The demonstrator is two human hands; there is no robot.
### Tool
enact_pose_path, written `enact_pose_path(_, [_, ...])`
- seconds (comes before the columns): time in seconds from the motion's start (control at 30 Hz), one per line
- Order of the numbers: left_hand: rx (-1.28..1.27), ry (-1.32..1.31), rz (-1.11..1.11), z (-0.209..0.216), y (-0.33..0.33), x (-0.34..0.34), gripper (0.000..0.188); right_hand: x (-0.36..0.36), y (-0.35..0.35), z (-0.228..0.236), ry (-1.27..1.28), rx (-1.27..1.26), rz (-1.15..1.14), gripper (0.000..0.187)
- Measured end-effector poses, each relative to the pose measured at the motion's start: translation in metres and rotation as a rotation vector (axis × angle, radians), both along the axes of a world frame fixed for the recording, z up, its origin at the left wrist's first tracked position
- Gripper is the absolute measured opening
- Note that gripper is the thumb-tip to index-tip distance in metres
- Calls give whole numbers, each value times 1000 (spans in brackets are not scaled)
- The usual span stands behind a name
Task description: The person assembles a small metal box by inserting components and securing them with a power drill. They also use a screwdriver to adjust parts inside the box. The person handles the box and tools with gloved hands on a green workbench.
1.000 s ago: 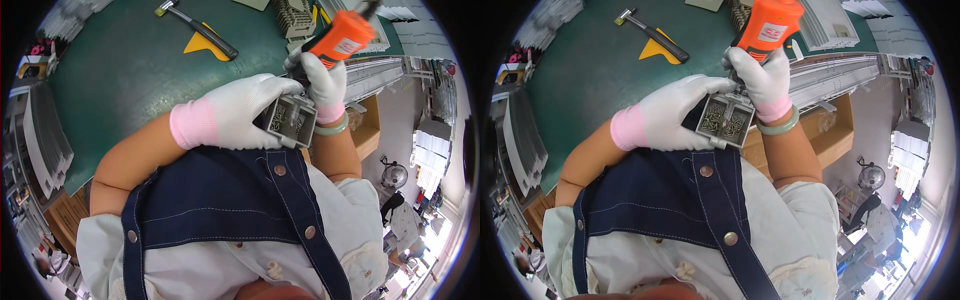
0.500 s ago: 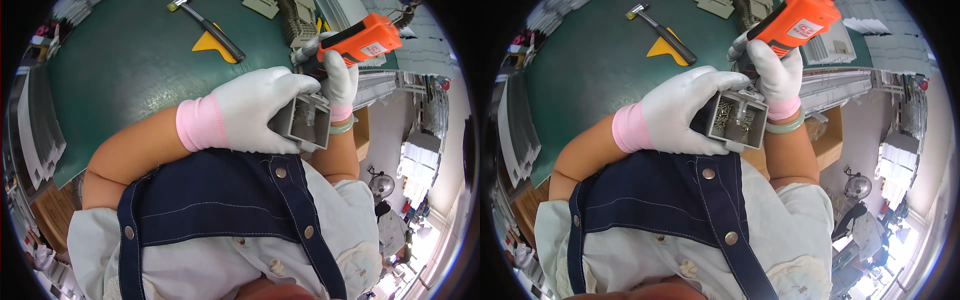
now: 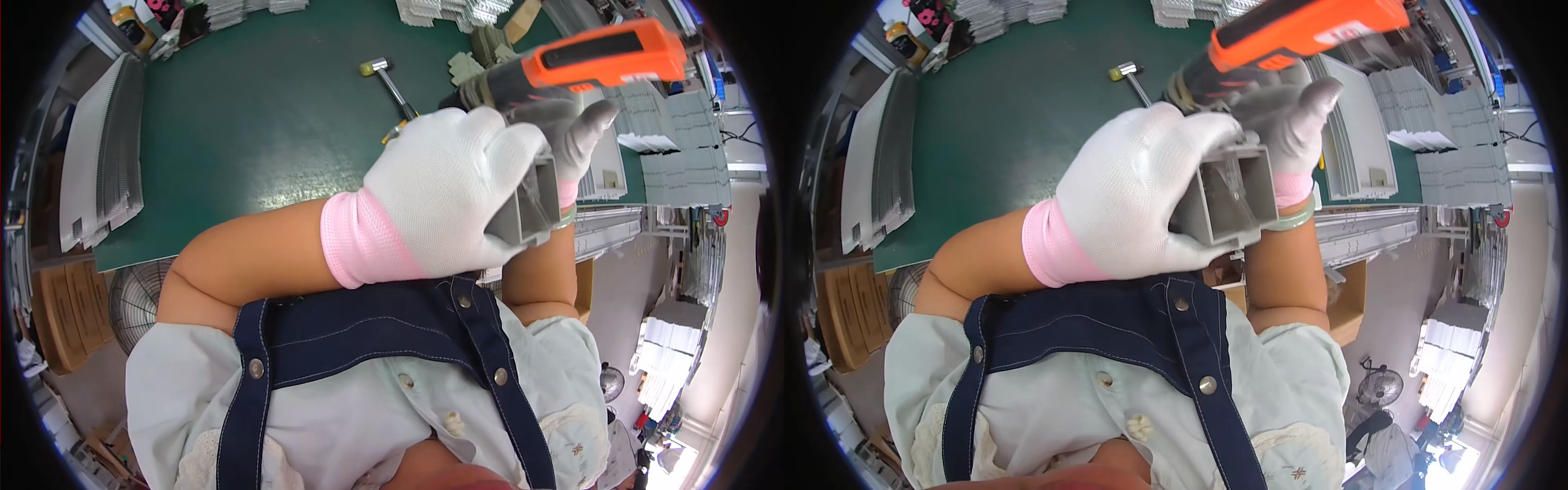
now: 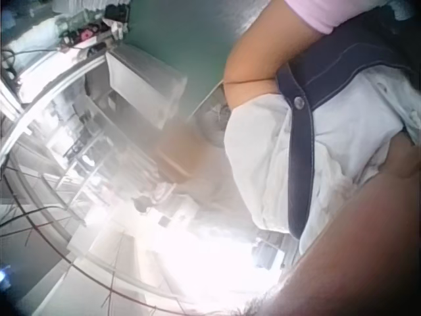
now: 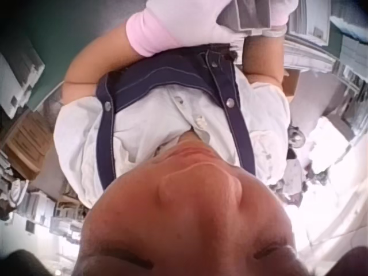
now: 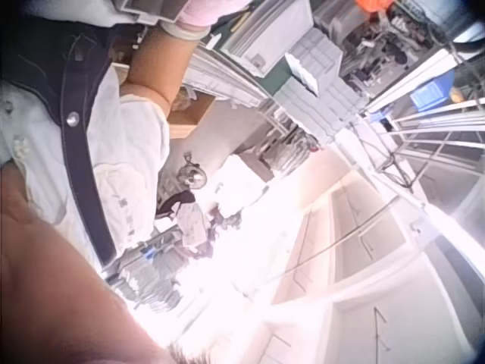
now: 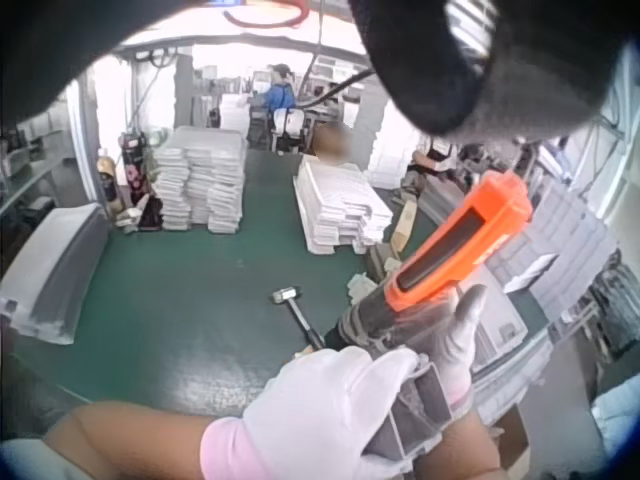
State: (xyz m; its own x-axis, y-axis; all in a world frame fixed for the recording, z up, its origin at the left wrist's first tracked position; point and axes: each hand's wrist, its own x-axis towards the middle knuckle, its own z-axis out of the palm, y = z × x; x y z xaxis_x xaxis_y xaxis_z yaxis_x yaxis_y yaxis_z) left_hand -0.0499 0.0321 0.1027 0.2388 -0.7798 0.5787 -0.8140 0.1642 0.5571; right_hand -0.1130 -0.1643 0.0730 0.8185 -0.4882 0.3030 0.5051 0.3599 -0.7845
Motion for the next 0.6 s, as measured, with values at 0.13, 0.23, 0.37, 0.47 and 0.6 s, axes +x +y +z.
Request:
enact_pose_path(0.13, [-155, -64, 173, -4, 2, 21, 75, -21, 15, 0, -10, -397, -283, 75])
enact_pose_path(0.23, [-229, -65, 116, -6, 4, 30, 77, -38, 31, 0, -108, -1004, -456, 53])
enact_pose_path(0.37, [-242, 19, -49, -9, 11, 37, 77, -45, 31, -2, -249, -1204, -410, 32])
enact_pose_path(0.47, [-184, -14, -23, -26, 2, 49, 75, -37, 27, -17, -9, -1289, -450, 16])
enact_pose_path(0.6, [-188, 33, -37, -15, 6, 50, 81, -37, 37, -8, -129, -1240, -459, 30])
